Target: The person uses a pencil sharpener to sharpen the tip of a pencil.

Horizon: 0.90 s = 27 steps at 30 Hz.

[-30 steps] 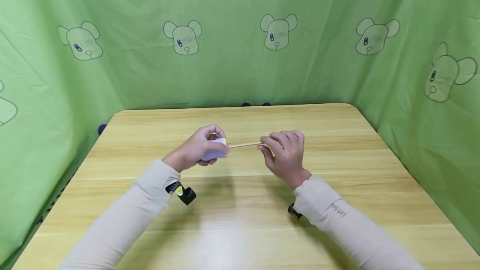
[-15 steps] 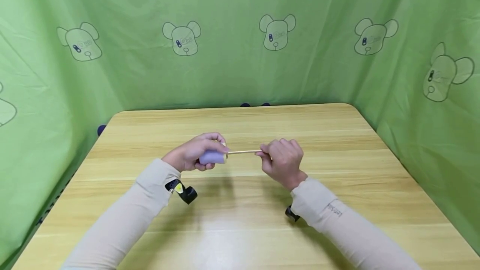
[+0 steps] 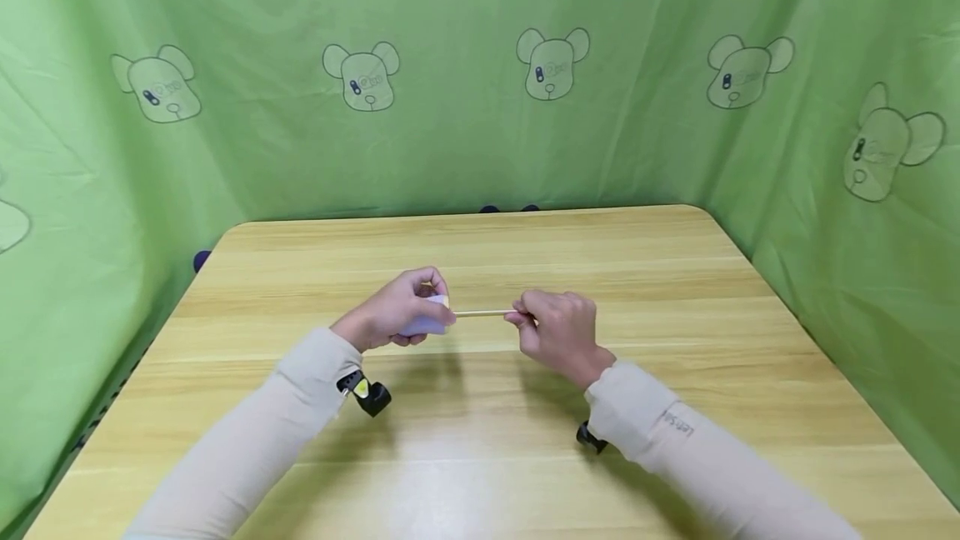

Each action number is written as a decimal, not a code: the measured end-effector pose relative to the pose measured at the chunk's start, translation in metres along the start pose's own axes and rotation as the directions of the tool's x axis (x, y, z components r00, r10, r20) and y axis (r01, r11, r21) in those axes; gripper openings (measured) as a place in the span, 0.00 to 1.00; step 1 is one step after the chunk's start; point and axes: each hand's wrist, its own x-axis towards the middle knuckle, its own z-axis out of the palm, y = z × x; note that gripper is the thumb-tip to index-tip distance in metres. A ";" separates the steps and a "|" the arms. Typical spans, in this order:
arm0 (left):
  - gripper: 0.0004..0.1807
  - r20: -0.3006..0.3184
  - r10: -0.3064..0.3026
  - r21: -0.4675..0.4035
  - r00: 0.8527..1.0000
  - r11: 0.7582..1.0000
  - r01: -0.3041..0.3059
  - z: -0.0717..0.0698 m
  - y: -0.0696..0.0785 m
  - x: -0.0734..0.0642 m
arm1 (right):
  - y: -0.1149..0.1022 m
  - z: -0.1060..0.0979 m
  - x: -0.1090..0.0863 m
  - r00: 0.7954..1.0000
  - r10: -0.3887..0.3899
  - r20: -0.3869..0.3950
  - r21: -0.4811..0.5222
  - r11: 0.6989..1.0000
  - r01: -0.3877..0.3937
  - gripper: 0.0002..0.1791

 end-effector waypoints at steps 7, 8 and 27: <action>0.20 -0.015 0.393 0.466 0.919 0.816 -0.342 0.006 -0.012 -0.002 | -0.001 -0.021 0.017 0.812 0.235 0.535 0.111 0.933 -0.343 0.16; 0.21 0.014 0.471 0.554 0.882 0.731 -0.399 0.007 -0.014 -0.002 | -0.001 -0.023 0.020 0.752 0.259 0.606 0.123 0.903 -0.411 0.17; 0.19 -0.021 0.214 0.194 0.977 0.959 -0.206 -0.008 0.013 -0.007 | -0.002 0.003 0.019 0.989 -0.041 -0.143 -0.046 0.998 0.034 0.17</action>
